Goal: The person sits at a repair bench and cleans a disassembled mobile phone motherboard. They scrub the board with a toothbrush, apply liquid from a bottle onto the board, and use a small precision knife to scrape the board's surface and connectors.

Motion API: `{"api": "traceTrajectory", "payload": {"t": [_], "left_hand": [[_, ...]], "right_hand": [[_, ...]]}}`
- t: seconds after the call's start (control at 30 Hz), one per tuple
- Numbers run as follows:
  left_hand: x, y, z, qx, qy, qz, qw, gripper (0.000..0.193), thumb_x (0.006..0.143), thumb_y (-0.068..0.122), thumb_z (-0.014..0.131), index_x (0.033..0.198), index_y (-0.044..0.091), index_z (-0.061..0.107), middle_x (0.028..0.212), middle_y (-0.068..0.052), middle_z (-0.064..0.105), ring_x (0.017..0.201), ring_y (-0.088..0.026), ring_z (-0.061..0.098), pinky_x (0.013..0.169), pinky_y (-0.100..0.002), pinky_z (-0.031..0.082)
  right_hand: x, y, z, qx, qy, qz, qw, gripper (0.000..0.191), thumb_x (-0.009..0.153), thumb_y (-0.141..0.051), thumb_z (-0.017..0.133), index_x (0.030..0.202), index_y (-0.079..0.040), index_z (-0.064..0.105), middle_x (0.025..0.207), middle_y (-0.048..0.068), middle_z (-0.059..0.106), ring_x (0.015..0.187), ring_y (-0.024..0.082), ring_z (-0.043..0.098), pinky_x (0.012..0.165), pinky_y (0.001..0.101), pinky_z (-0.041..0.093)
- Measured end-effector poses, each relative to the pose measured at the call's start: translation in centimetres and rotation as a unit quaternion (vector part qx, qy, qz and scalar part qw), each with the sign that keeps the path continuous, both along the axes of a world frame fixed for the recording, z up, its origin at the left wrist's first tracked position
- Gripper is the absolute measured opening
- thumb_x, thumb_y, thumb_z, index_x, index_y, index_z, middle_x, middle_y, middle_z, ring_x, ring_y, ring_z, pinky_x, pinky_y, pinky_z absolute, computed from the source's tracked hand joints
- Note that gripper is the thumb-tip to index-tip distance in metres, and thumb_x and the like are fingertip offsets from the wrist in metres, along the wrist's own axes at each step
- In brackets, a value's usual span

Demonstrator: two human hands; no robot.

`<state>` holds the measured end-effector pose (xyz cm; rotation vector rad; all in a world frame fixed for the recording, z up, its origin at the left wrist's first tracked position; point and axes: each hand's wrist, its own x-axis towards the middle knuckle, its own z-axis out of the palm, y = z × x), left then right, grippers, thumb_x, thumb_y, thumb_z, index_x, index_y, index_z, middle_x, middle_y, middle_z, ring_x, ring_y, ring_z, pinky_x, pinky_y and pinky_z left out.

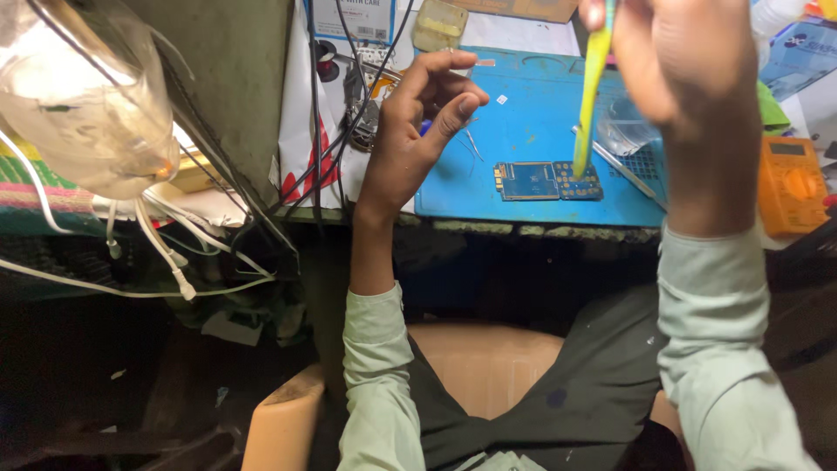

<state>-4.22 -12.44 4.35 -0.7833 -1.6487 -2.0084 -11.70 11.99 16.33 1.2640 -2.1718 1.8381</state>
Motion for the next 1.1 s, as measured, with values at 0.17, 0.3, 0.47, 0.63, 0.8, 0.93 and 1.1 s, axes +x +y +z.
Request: {"api": "traceTrajectory", "payload": {"t": [0.17, 0.3, 0.47, 0.63, 0.8, 0.93, 1.1], "left_hand": [[2.0, 3.9, 1.1, -0.21, -0.039, 0.035, 0.976, 0.032, 0.099, 0.029, 0.073, 0.117, 0.003, 0.066, 0.102, -0.008, 0.073, 0.087, -0.016, 0.07, 0.077, -0.031, 0.058], [4.6, 10.0, 0.9, -0.24, 0.027, -0.015, 0.97, 0.031, 0.097, 0.028, 0.072, 0.109, 0.003, 0.06, 0.097, -0.013, 0.068, 0.088, -0.032, 0.068, 0.075, -0.041, 0.053], [4.6, 12.8, 1.2, -0.302, 0.021, -0.004, 0.953, 0.023, 0.099, 0.019, 0.068, 0.104, 0.001, 0.054, 0.095, -0.017, 0.062, 0.087, -0.041, 0.063, 0.073, -0.048, 0.047], [4.8, 11.3, 2.4, -0.256, -0.027, -0.034, 0.966, 0.017, 0.101, 0.013, 0.062, 0.114, 0.003, 0.057, 0.102, -0.015, 0.065, 0.088, -0.034, 0.07, 0.075, -0.043, 0.054], [5.3, 11.4, 2.7, -0.291, -0.02, -0.017, 0.956, 0.027, 0.1, 0.007, 0.062, 0.125, 0.001, 0.053, 0.107, -0.019, 0.064, 0.098, -0.043, 0.064, 0.081, -0.048, 0.049], [5.1, 12.0, 2.5, -0.287, -0.022, -0.023, 0.957, 0.028, 0.101, 0.006, 0.062, 0.126, 0.001, 0.051, 0.108, -0.021, 0.064, 0.1, -0.045, 0.064, 0.081, -0.049, 0.05], [5.3, 12.1, 2.6, -0.275, 0.018, 0.012, 0.961, 0.026, 0.1, 0.008, 0.062, 0.122, 0.001, 0.05, 0.109, -0.022, 0.064, 0.102, -0.046, 0.062, 0.081, -0.05, 0.049]], "right_hand": [[6.1, 3.2, -4.0, -0.187, -0.138, -0.036, 0.972, 0.031, 0.109, 0.0, 0.051, 0.139, 0.002, 0.057, 0.113, 0.006, 0.055, 0.093, 0.012, 0.053, 0.087, 0.0282, 0.047], [9.2, 4.0, -5.4, -0.302, -0.144, -0.081, 0.939, 0.037, 0.107, 0.002, 0.056, 0.144, 0.001, 0.055, 0.113, 0.008, 0.057, 0.095, 0.013, 0.055, 0.092, 0.0279, 0.049], [9.9, 4.7, -6.9, -0.302, -0.082, -0.132, 0.94, 0.027, 0.107, -0.001, 0.059, 0.134, 0.001, 0.056, 0.109, 0.009, 0.062, 0.098, 0.016, 0.061, 0.093, 0.0296, 0.05], [11.0, 5.8, -6.7, -0.083, 0.058, -0.252, 0.962, 0.02, 0.113, -0.011, 0.066, 0.125, 0.005, 0.062, 0.119, 0.01, 0.065, 0.108, 0.014, 0.059, 0.101, 0.0258, 0.047], [12.3, 5.9, -6.1, 0.068, 0.082, -0.261, 0.959, 0.018, 0.108, -0.01, 0.074, 0.116, 0.003, 0.065, 0.111, 0.01, 0.067, 0.103, 0.016, 0.065, 0.094, 0.0261, 0.051], [12.7, 5.7, -6.0, 0.087, 0.091, -0.284, 0.951, 0.019, 0.102, -0.005, 0.074, 0.116, 0.002, 0.064, 0.109, 0.011, 0.067, 0.101, 0.018, 0.066, 0.089, 0.0266, 0.052], [12.9, 5.2, -6.1, 0.076, 0.11, -0.274, 0.952, 0.026, 0.104, -0.007, 0.074, 0.125, 0.002, 0.063, 0.11, 0.011, 0.069, 0.102, 0.019, 0.069, 0.094, 0.0285, 0.053]]}}
